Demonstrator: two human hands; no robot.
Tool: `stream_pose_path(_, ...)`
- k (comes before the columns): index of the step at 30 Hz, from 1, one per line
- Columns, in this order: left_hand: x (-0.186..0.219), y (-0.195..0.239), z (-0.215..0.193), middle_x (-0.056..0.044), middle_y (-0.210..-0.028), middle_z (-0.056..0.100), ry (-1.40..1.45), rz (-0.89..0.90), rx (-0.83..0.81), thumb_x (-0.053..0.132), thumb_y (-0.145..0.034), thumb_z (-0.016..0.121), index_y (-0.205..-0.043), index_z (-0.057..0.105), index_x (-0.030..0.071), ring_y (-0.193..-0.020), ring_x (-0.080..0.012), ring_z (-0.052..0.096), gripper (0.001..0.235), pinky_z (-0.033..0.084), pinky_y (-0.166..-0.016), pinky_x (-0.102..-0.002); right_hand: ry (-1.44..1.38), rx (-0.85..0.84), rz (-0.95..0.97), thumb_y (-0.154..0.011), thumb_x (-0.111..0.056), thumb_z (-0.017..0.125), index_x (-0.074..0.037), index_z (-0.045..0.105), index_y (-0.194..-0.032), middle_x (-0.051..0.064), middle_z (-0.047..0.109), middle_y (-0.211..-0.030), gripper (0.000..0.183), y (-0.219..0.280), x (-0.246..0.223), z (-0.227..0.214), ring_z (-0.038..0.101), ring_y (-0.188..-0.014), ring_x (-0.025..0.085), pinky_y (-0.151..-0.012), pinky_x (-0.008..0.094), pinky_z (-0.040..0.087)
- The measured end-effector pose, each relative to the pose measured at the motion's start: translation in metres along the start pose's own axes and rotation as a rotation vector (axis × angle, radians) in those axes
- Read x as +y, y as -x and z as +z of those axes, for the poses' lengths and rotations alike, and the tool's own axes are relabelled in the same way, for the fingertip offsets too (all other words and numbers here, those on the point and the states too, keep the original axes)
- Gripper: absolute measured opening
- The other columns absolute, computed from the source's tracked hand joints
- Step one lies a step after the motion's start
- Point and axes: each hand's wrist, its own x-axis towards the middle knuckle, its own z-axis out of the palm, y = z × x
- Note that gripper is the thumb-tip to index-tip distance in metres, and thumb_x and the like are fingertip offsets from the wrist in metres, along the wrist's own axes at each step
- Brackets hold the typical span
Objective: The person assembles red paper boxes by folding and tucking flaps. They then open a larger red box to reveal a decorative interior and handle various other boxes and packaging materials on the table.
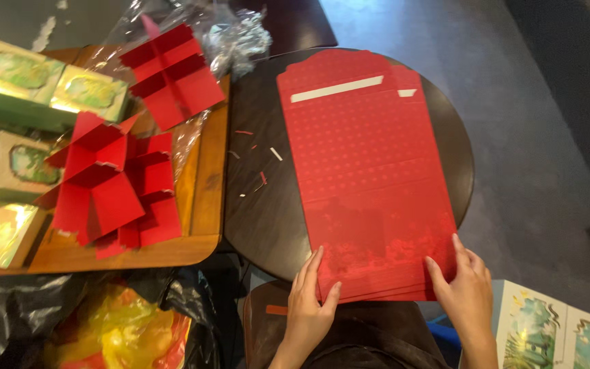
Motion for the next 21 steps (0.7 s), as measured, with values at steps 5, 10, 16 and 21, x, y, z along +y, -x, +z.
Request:
stream_pose_path(5, 0.007, -0.006, -0.014, -0.015, -0.150, 0.054, 0.174, -0.093, 0.026, 0.014, -0.091, 0.069, -0.149, 0.048, 0.009, -0.133, -0.0277, 0.059, 0.062, 0.054, -0.102, -0.038, 0.047, 0.059, -0.113, -0.082, -0.051, 0.074, -0.012, 0.058, -0.149, 0.024, 0.059, -0.137, 0.079, 0.009, 0.009, 0.010, 0.058, -0.121, 0.041, -0.100, 0.047, 0.049)
stream_pose_path(10, -0.001, -0.037, -0.053, -0.014, -0.142, 0.059, 0.269, -0.159, -0.042, 0.015, -0.091, 0.065, -0.148, 0.049, 0.012, -0.117, -0.0242, 0.070, 0.059, 0.059, -0.093, -0.033, 0.088, 0.101, -0.125, -0.081, -0.051, 0.078, -0.016, 0.064, -0.148, 0.023, 0.060, -0.133, 0.078, 0.006, 0.035, 0.036, 0.061, -0.117, 0.038, -0.100, 0.046, 0.053)
stream_pose_path(16, -0.008, -0.071, -0.070, -0.018, -0.142, 0.061, -0.091, -0.040, 0.004, 0.021, -0.094, 0.069, -0.145, 0.055, 0.013, -0.117, -0.0312, 0.067, 0.054, 0.054, -0.092, -0.037, 0.092, 0.090, -0.141, -0.076, -0.051, 0.082, -0.015, 0.063, -0.151, 0.024, 0.061, -0.120, 0.086, -0.005, 0.053, 0.048, 0.064, -0.112, 0.037, -0.097, 0.046, 0.055)
stream_pose_path(21, -0.008, -0.058, -0.035, -0.024, -0.147, 0.054, 0.027, 0.034, -0.016, 0.018, -0.093, 0.070, -0.153, 0.040, 0.006, -0.133, -0.0375, 0.054, 0.068, 0.045, -0.106, -0.042, 0.090, 0.199, -0.171, -0.068, -0.050, 0.086, -0.005, 0.051, -0.161, 0.028, 0.056, -0.118, 0.108, 0.009, 0.034, 0.030, 0.058, -0.109, 0.041, -0.096, 0.047, 0.052)
